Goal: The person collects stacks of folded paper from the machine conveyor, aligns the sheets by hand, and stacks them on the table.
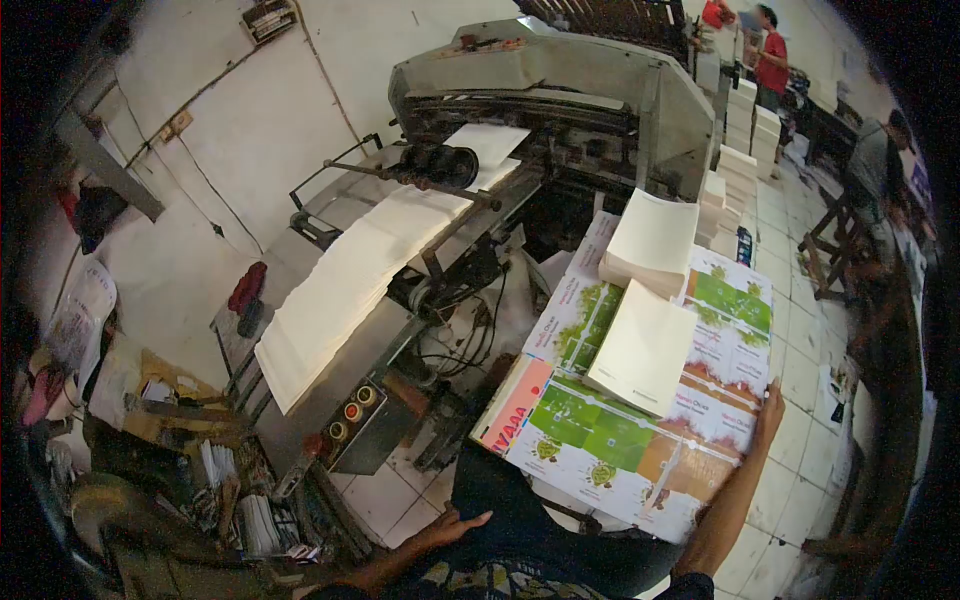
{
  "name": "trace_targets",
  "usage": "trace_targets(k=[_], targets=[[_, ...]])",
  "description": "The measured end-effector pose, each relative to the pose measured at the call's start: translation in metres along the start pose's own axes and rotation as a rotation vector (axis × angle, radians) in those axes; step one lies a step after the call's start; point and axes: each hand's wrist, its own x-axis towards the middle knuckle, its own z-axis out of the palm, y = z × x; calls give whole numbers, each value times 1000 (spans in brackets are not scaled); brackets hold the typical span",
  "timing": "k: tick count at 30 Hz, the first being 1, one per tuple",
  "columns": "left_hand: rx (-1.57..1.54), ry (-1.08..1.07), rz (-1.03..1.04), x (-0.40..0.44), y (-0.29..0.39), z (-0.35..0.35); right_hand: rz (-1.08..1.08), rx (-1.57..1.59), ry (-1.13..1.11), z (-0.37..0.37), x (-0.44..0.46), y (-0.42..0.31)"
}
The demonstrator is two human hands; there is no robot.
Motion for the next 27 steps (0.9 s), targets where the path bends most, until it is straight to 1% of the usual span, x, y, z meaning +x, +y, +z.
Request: trace_targets(k=[2, 4, 6, 7, 8, 9, 10, 11, 13, 15, 16, 18, 19, 20, 21, 22, 23, 25, 26, 27], targets=[[-10, 41, 40, -4, 7, 0, -4, -2, 20, 2, -1, 0], [-47, 61, -57, -31, 44, -4, -7, -3, 41, 2, -3, -4], [-74, 35, -60, -22, 36, -4, 7, 3, -17, -1, -3, -3], [-102, 10, -63, -20, 35, -4, 6, 3, -19, -1, -2, -1], [-105, 13, -62, -19, 33, -4, -23, -47, 25, -1, -1, 2], [-129, -39, -60, -46, 70, -8, -53, -97, 66, 0, -1, 3], [-153, -90, -58, -62, 91, -11, -56, -95, 57, 0, 0, 3], [-160, -84, -58, -54, 79, -11, -27, -84, 32, -1, 1, 0], [-51, -68, 41, -27, 43, -10, -1, -73, 2, 0, 1, 0], [-77, -37, 37, -14, 27, -4, -53, -31, 17, -4, 6, 12], [-98, -10, 31, -10, 21, -1, -54, -31, 17, -3, 4, 7], [-138, 46, 17, -2, 9, 2, 27, -37, -9, -4, -1, -2], [-159, 77, 10, 1, 3, 2, 28, -34, -12, -3, -3, -7], [-161, 81, 8, 5, -3, 1, 49, -26, -29, -3, -5, -11], [-120, -1, 19, 8, -10, 1, 70, -20, -46, -2, -6, -14], [-81, -84, 29, -3, 5, 0, 70, -22, -51, -2, -1, -6], [-88, -57, -20, -14, 20, -2, 67, -29, -39, -3, 5, 2], [-106, 0, -119, -72, 106, -13, 67, -37, -27, -8, 12, 15], [-115, 1, -121, -55, 83, -9, 81, -41, -22, -10, 13, 18], [-80, 59, -86, -24, 47, -4, 97, -45, -22, -11, 15, 20]])
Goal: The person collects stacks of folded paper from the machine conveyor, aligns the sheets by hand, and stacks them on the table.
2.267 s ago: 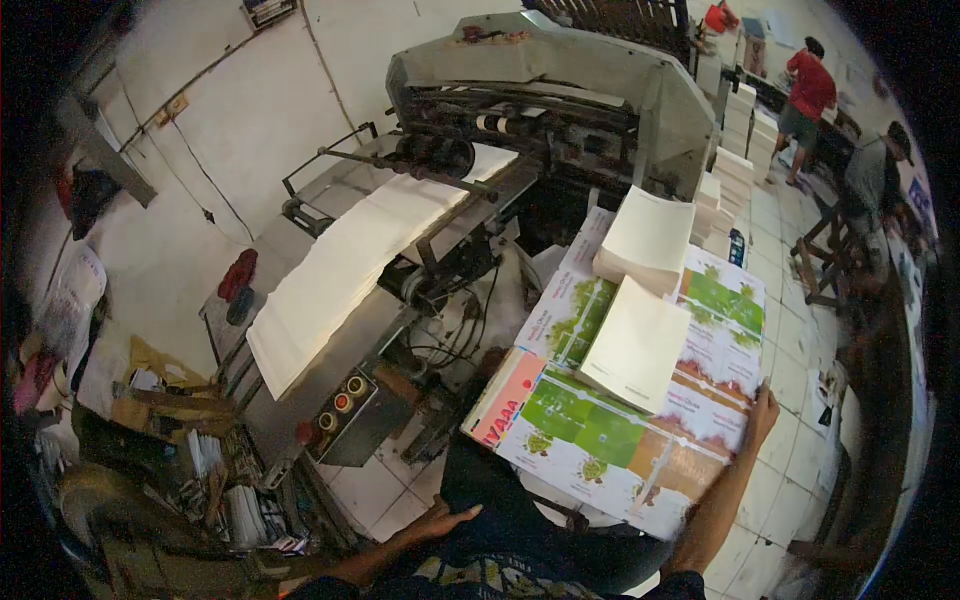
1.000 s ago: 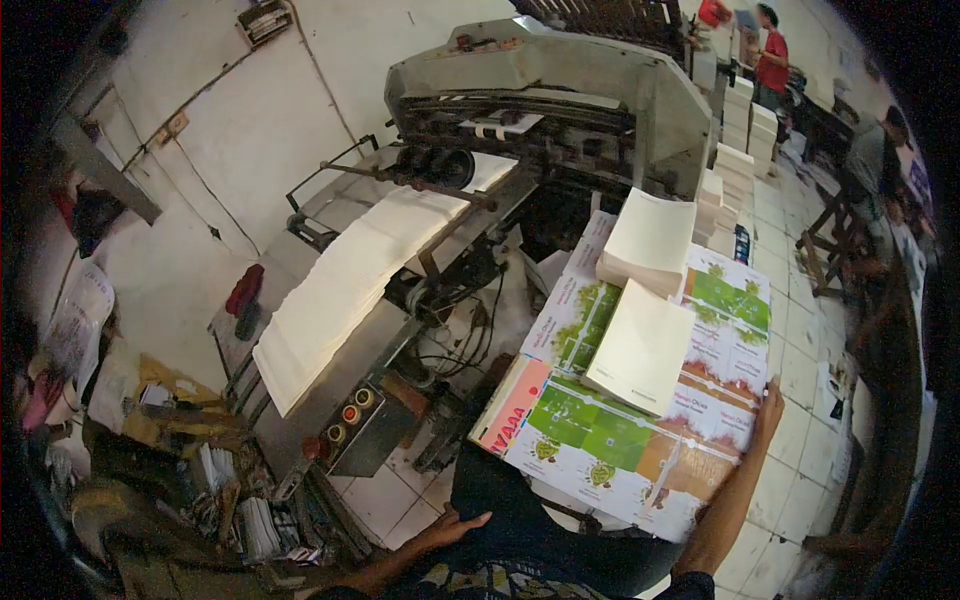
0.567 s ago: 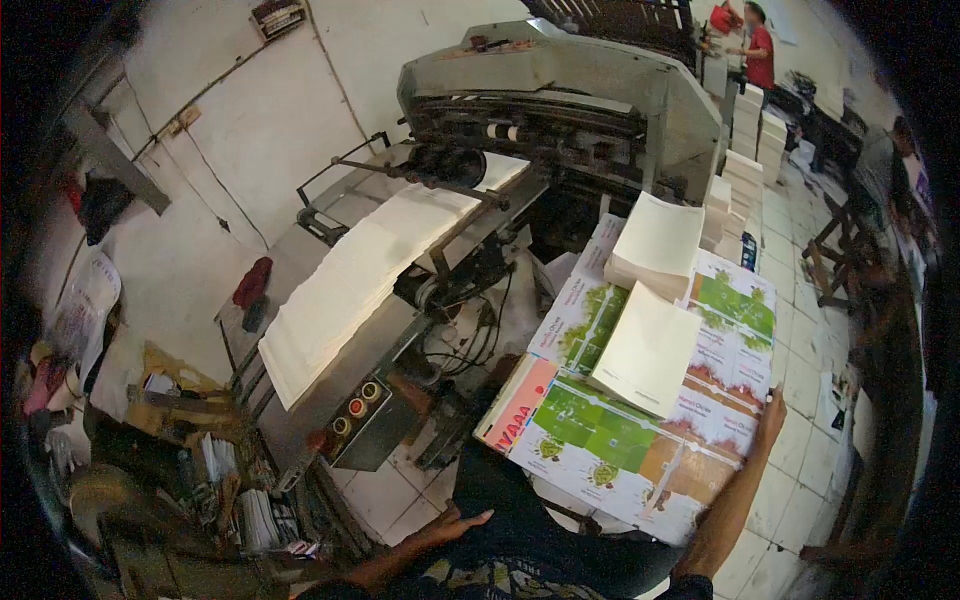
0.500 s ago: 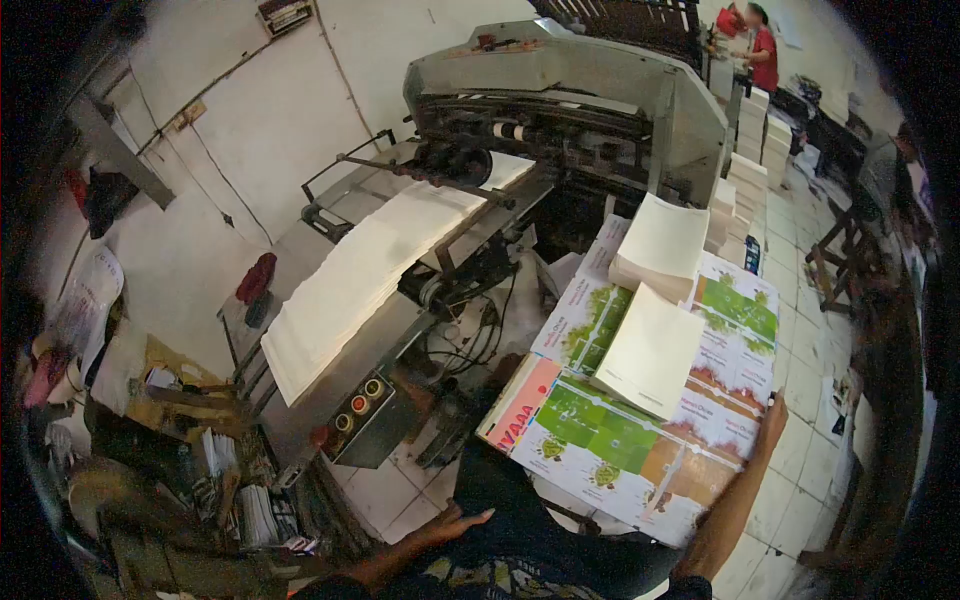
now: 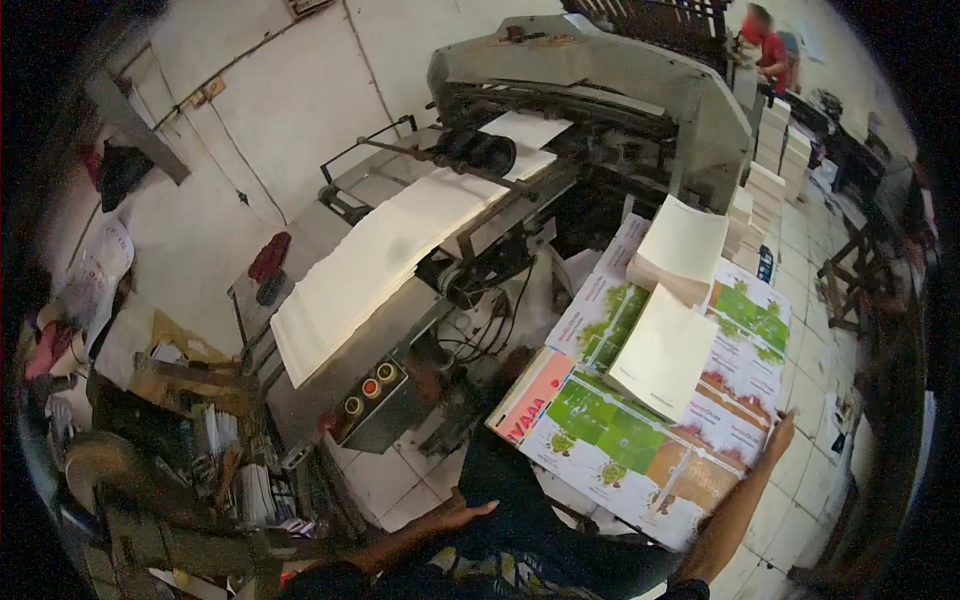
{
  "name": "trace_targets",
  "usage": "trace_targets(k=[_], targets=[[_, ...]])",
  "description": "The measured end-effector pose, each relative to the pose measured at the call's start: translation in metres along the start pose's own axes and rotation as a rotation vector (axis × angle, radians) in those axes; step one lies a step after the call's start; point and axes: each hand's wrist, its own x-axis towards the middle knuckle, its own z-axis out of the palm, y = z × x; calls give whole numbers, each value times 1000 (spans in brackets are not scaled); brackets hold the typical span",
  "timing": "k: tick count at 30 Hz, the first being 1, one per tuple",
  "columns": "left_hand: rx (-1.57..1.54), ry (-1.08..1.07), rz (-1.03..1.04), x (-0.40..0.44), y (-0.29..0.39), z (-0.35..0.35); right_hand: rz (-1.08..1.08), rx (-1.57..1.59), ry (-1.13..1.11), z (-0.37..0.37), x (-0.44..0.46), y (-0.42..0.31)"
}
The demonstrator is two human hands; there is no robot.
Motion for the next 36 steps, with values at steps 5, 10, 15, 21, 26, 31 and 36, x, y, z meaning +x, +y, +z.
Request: trace_targets(k=[5, 10, 15, 21, 26, 31, 36], targets=[[4, -20, -42, -50, 50, -3, 103, -35, 35, -9, 7, 11], [15, 72, 179, 31, -36, 14, 188, 228, 118, 13, -11, -12], [67, 168, 249, -59, 45, 2, 41, 413, -56, -2, 15, 62], [436, 390, 435, -112, -39, -14, 80, 117, -101, 11, -14, -13], [48, 19, 6, -215, -6, -43, 107, 109, -199, -10, 4, 22], [-11, 29, -39, -223, -23, -35, 83, 114, -153, 3, -9, 2], [-52, 66, -52, -212, -27, -23, 138, 87, -162, 5, -22, -19]])
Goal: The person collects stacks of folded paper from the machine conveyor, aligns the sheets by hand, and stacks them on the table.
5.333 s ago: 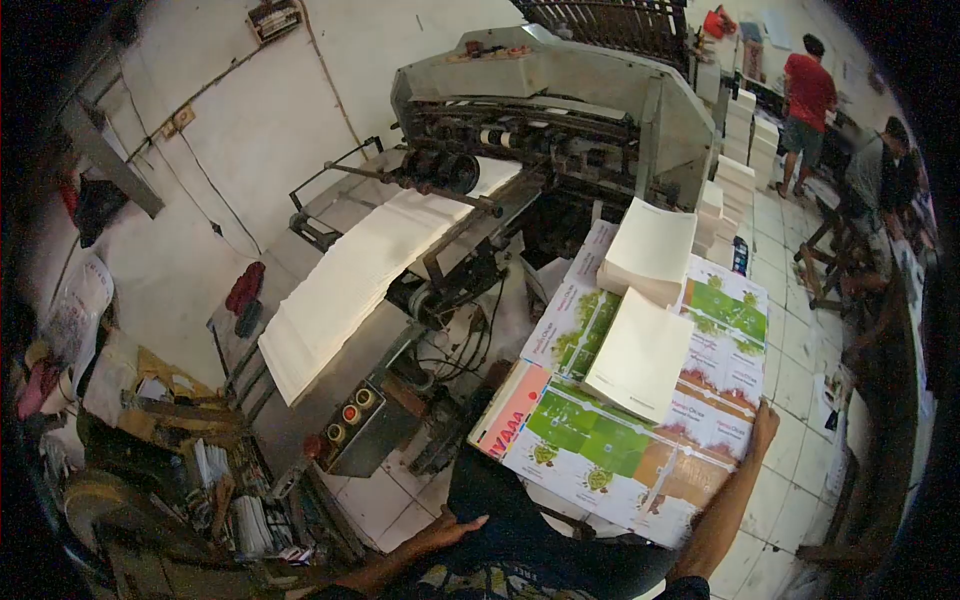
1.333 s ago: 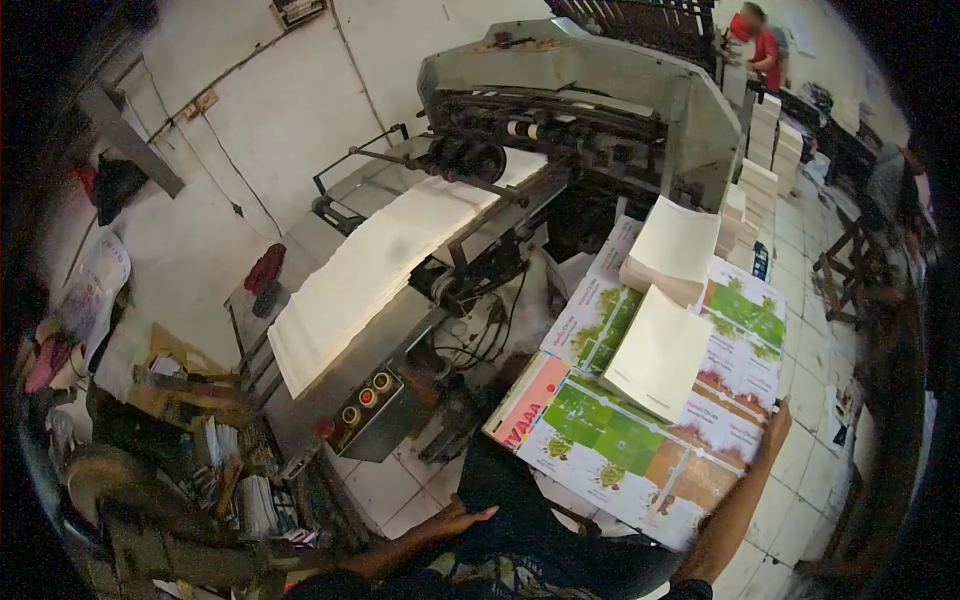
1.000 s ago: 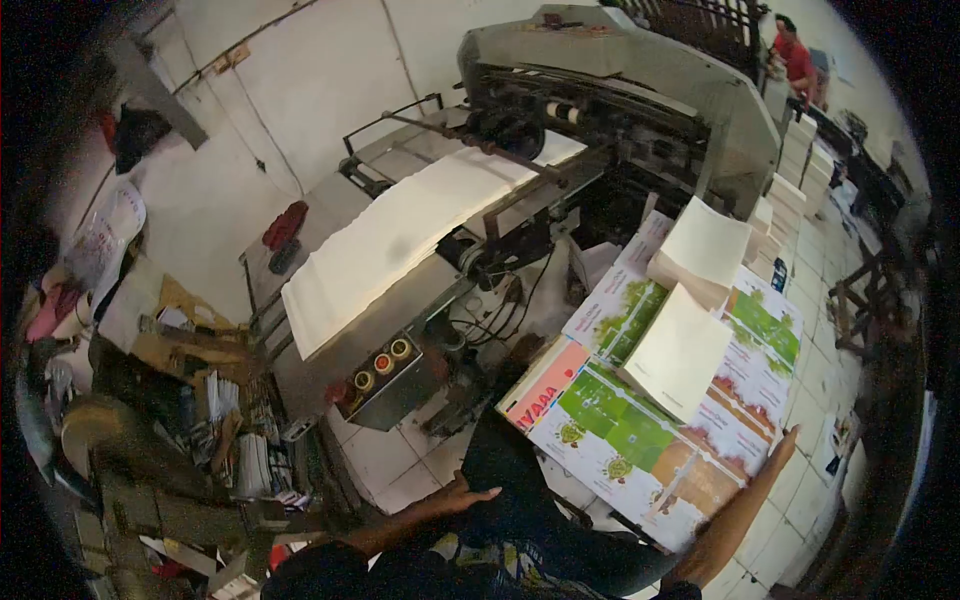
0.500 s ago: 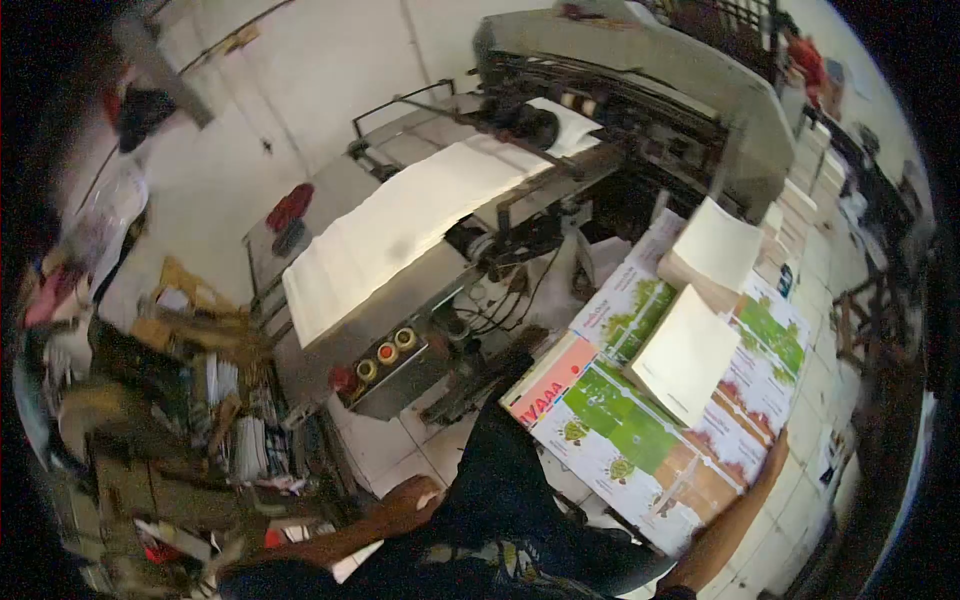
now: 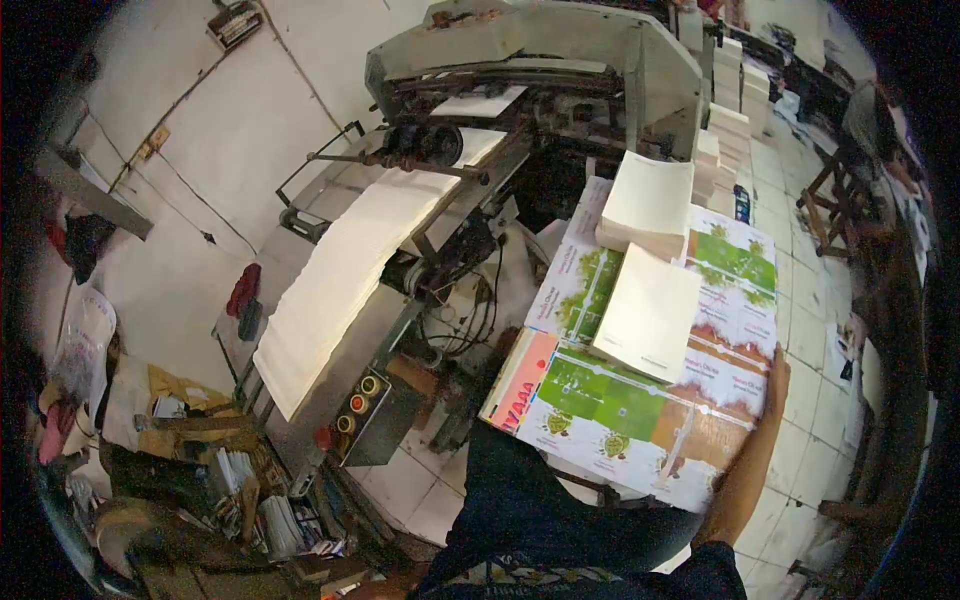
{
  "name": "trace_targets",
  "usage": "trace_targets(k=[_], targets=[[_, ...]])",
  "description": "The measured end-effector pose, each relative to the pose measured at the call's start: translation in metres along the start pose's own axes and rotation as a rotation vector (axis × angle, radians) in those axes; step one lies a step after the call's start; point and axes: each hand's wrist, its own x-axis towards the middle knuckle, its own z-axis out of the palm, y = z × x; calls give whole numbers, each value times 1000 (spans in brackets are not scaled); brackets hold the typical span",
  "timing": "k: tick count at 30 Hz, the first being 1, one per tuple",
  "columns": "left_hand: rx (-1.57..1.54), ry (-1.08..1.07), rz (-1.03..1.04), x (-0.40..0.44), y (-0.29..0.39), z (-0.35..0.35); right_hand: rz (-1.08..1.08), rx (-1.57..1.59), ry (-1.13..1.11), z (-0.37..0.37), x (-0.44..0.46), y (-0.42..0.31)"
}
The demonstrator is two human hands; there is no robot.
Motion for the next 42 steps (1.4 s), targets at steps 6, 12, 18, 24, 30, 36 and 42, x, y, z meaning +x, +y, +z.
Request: trace_targets(k=[6, 12, 18, 24, 30, 36, 42], targets=[[-28, 24, 5, 9, -7, 15, 48, -54, 46, -5, 17, 11], [-61, 44, 5, 13, -13, 25, 41, -83, 100, -5, 20, 16], [-96, 67, 6, 15, -17, 31, 3, -99, 58, -4, 12, 11], [-111, 92, -2, 12, -13, 27, -9, -78, 90, -4, 15, 14], [-113, 109, -13, 13, -11, 22, -47, -4, 54, 3, 6, 7], [-120, 121, -28, 6, -16, 21, -71, -99, 35, 0, 4, 5], [-131, 147, -20, 1, -26, 18, 20, -65, 44, -3, 12, 9]])
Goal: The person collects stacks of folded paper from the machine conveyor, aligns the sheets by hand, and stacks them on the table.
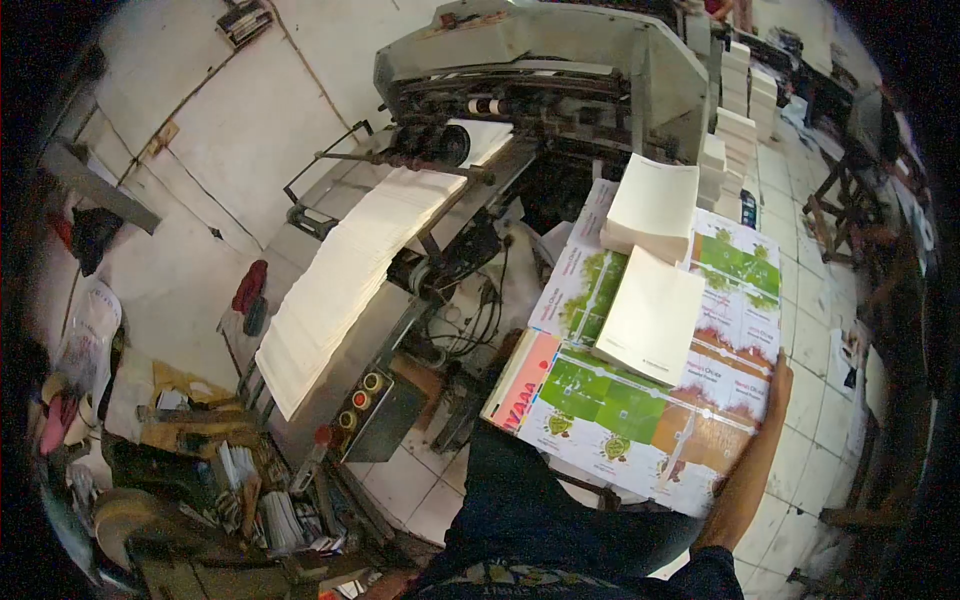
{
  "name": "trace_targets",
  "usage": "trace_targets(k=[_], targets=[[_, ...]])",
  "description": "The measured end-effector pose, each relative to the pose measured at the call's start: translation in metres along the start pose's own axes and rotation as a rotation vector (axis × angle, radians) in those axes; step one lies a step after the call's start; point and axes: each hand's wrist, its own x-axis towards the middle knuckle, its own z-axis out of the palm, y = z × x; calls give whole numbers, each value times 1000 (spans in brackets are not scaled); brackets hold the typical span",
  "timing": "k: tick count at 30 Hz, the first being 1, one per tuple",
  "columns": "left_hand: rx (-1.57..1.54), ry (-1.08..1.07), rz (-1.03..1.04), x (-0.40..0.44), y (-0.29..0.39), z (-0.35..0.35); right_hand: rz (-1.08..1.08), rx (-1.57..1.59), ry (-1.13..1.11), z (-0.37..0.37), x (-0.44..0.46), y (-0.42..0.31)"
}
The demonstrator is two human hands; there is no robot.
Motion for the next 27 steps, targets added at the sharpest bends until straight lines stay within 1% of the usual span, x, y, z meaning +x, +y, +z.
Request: trace_targets(k=[6, 13, 16, 27], targets=[[-11, 72, 32, 3, 0, -10, 23, 2, 33, -3, 13, 12], [-37, 182, 47, -5, 6, -41, 26, -10, 79, -5, 8, 16], [-61, 204, 38, -9, 3, -41, 7, 76, 88, -3, 10, 19], [-172, 244, 5, 4, -17, -9, -28, 76, -19, 6, -11, -7]])
